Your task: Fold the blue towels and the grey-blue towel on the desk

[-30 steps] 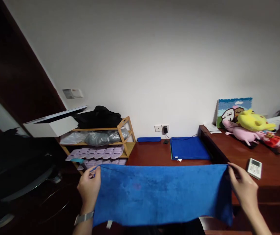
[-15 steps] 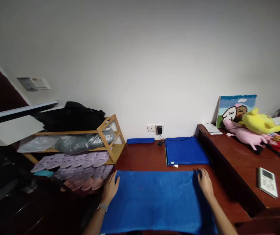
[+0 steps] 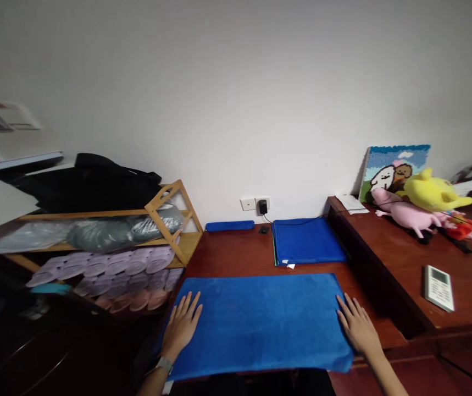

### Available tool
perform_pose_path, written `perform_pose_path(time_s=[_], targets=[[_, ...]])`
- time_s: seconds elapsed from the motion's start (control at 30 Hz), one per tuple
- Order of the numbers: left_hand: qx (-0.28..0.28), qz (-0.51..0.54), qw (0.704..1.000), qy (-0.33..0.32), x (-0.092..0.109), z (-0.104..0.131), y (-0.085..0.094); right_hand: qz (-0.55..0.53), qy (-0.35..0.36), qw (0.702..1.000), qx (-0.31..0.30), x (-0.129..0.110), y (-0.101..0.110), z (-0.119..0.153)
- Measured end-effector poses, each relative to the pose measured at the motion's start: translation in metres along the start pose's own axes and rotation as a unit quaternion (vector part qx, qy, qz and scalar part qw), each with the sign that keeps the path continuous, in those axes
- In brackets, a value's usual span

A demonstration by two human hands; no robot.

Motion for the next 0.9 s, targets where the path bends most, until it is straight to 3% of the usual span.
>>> perform_pose_path(time_s=[0.1, 0.17, 0.3, 0.4, 0.57, 0.77, 0.9], targets=[[0.002, -0.005, 1.0, 0.002, 0.001, 0.001, -0.001, -0.072, -0.074, 0.992, 0.068, 0.021, 0.005, 0.03], [0.003, -0.007, 1.0, 0.002, 0.002, 0.001, -0.001, -0.152, -0.129, 0.978, 0.065, 0.022, 0.005, 0.05], [0.004, -0.014, 1.0, 0.008, 0.006, -0.001, 0.003, -0.286, -0.201, 0.937, 0.004, -0.005, 0.012, 0.063], [-0.004, -0.017, 1.0, 0.011, 0.008, -0.002, 0.007, -0.299, -0.199, 0.933, 0.006, -0.027, 0.026, 0.051], [-0.027, -0.011, 0.999, 0.023, 0.009, -0.003, 0.009, -0.269, -0.198, 0.941, 0.047, -0.025, 0.043, 0.042], [-0.033, -0.002, 0.999, 0.027, 0.007, -0.006, 0.014, -0.099, -0.22, 0.97, -0.012, 0.012, 0.037, 0.071], [0.005, 0.006, 1.0, 0.004, 0.001, -0.014, 0.025, 0.032, -0.123, 0.992, 0.027, -0.008, 0.04, 0.047]])
Point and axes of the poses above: each hand's wrist, its own z-axis away from the middle knuckle, its own y-axis out of the back of the hand, x = y × z, the point moved 1 cm from there along -z, towards the middle knuckle, and after that the axes turned 2 degrees about -x, right-handed, at the moved point
